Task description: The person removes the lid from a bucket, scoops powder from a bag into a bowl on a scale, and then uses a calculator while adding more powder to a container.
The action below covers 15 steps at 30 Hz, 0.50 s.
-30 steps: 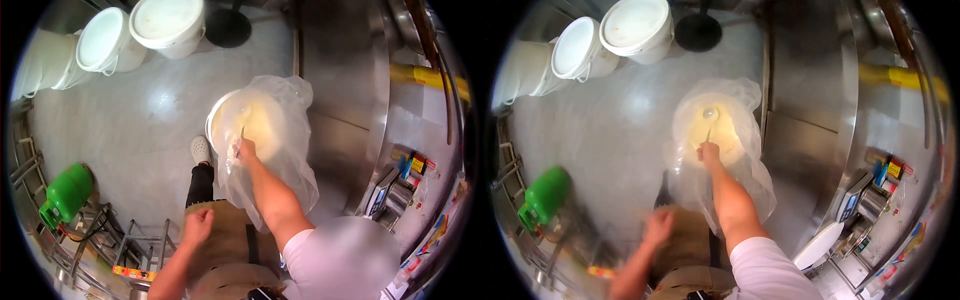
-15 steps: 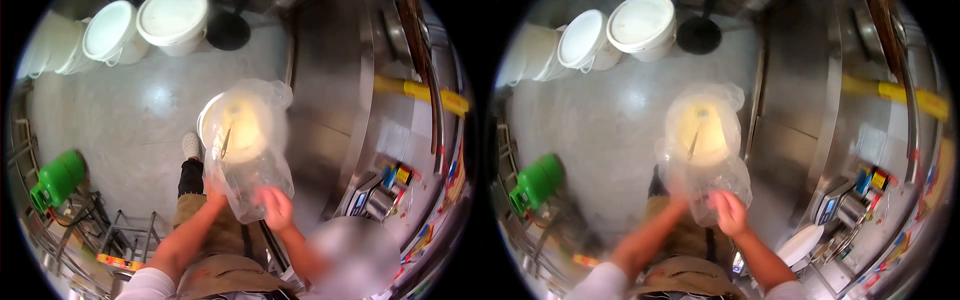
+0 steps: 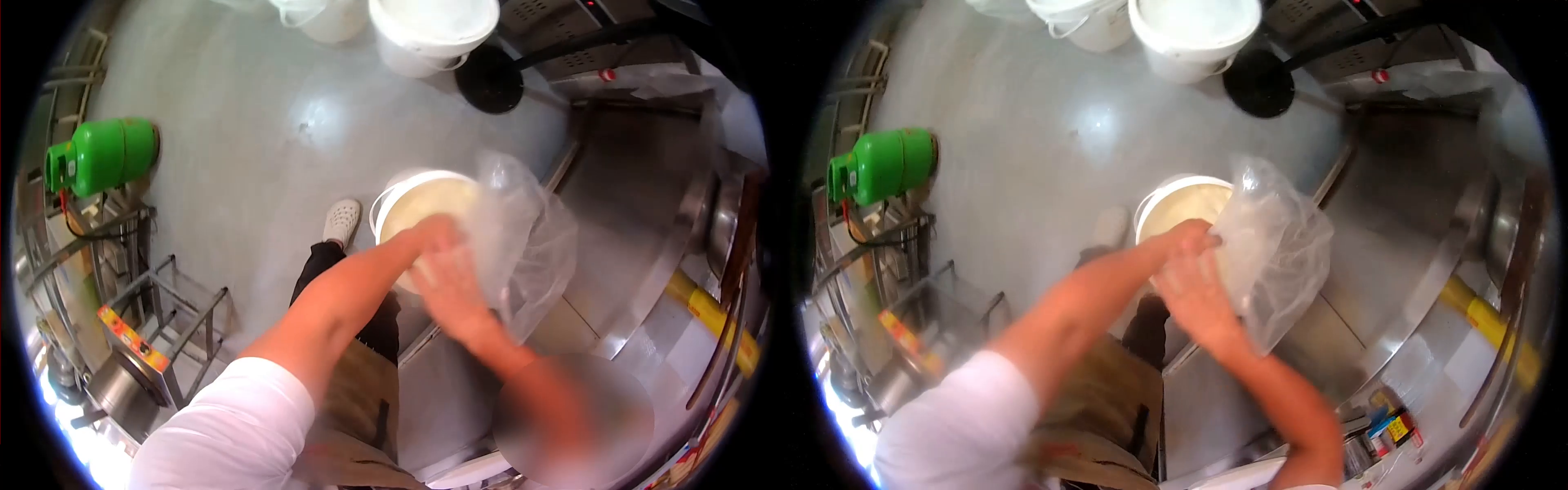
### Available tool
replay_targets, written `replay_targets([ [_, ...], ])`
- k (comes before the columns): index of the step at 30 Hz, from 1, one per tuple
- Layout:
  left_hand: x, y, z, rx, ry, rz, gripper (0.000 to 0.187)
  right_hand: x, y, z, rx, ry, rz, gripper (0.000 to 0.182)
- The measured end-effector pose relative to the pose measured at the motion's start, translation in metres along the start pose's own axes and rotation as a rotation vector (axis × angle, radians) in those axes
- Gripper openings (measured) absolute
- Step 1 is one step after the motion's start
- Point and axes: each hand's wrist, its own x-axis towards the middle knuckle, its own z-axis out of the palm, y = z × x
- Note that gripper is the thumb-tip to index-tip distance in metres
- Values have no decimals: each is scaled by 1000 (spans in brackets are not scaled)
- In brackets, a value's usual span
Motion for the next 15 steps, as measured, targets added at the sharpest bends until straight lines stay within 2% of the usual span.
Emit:
replay_targets([
  [1, 7, -2, -7, -101, -54, -15, 49, -2, 25, 12, -132, -101, 23, 41],
  [3, 25, -7, -10, -3, -168, 9, 49, -11, 80, 33, -285, -45, 105, 56],
  [6, 24, 12, -17, 35, -271, -31, 48, -4, 114, 2, -386, -462, 262, 83],
  [8, 23, 15, -16, 79, -280, -4, 47, 0, 131, 9, -236, -751, 399, 96],
  [10, 17, 19, -15, 84, -273, -3, 45, -22, 151, 46, -72, -733, 428, 77],
  [11, 11, 21, -18, 74, -334, -68, 56, -44, 159, 73, 12, -725, 447, 69],
  [13, -12, 1, 13, 101, 136, 111, 71, -81, 162, 101, 186, -703, 498, 55],
  [14, -31, -7, 29, 116, 372, 201, 80, -83, 146, 93, 520, -797, 865, 46],
  [15, -57, -4, 31, 235, 356, 229, 88, -80, 123, 84, 863, -861, 1231, 37],
])
